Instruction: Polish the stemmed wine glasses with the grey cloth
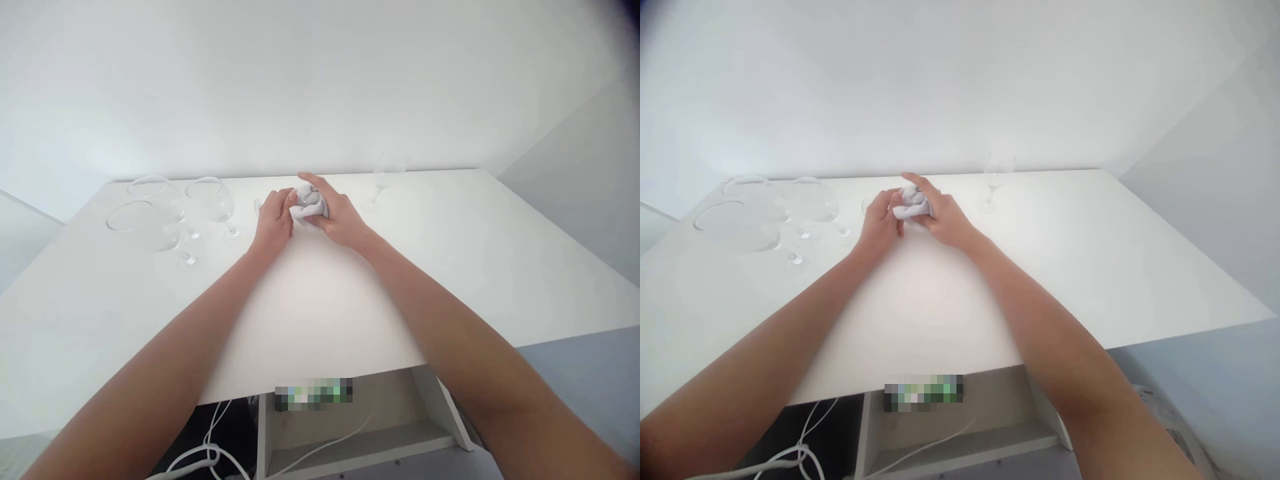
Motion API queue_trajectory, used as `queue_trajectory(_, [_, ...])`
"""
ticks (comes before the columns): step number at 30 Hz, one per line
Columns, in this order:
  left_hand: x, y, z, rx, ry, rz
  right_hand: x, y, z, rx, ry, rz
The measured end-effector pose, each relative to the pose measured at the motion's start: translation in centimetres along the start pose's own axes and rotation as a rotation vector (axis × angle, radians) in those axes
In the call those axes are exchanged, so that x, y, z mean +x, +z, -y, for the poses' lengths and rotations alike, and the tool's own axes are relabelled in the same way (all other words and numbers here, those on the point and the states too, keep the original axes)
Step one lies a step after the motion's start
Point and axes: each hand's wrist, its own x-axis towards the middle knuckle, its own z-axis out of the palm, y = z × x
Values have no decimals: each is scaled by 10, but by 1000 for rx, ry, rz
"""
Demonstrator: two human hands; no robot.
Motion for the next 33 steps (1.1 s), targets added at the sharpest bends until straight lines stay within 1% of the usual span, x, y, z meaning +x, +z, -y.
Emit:
queue_trajectory(3, [0, 3, -1, -14, -37, 45, 6, 3, -8, 204, 60, -126])
queue_trajectory(4, [1, 4, 0, 13, -27, 41, 7, 4, -9, 262, 79, -143])
queue_trajectory(6, [2, 5, 3, 70, 0, 8, 9, 5, -8, 303, 87, -129])
queue_trajectory(8, [2, 5, 6, 76, 14, -24, 7, 4, -2, 243, 55, -98])
queue_trajectory(10, [3, 4, 8, 49, 33, -29, 3, 0, 5, 145, 9, -66])
queue_trajectory(12, [2, 4, 8, 20, 54, 7, -1, -4, 10, 76, -25, -28])
queue_trajectory(14, [2, 3, 7, -1, 54, 46, -2, -6, 9, 74, -34, -22])
queue_trajectory(16, [1, 4, 4, -27, 19, 63, 0, -4, 2, 139, -8, -79])
queue_trajectory(19, [0, 5, -1, -76, -22, 52, 7, 4, -13, 304, 94, -223])
queue_trajectory(22, [-1, 4, -7, -106, 6, 20, 12, 8, -26, 427, 193, -317])
queue_trajectory(25, [-2, 1, -13, -118, 39, 32, 13, 6, -28, 436, 188, -353])
queue_trajectory(27, [-2, 0, -14, -124, 57, 50, 11, 5, -24, 406, 152, -331])
queue_trajectory(31, [0, 0, -9, -134, 66, 12, 6, 5, -15, 295, 105, -160])
queue_trajectory(33, [0, 0, -6, -143, 76, 33, 3, 2, -13, 242, 85, -116])
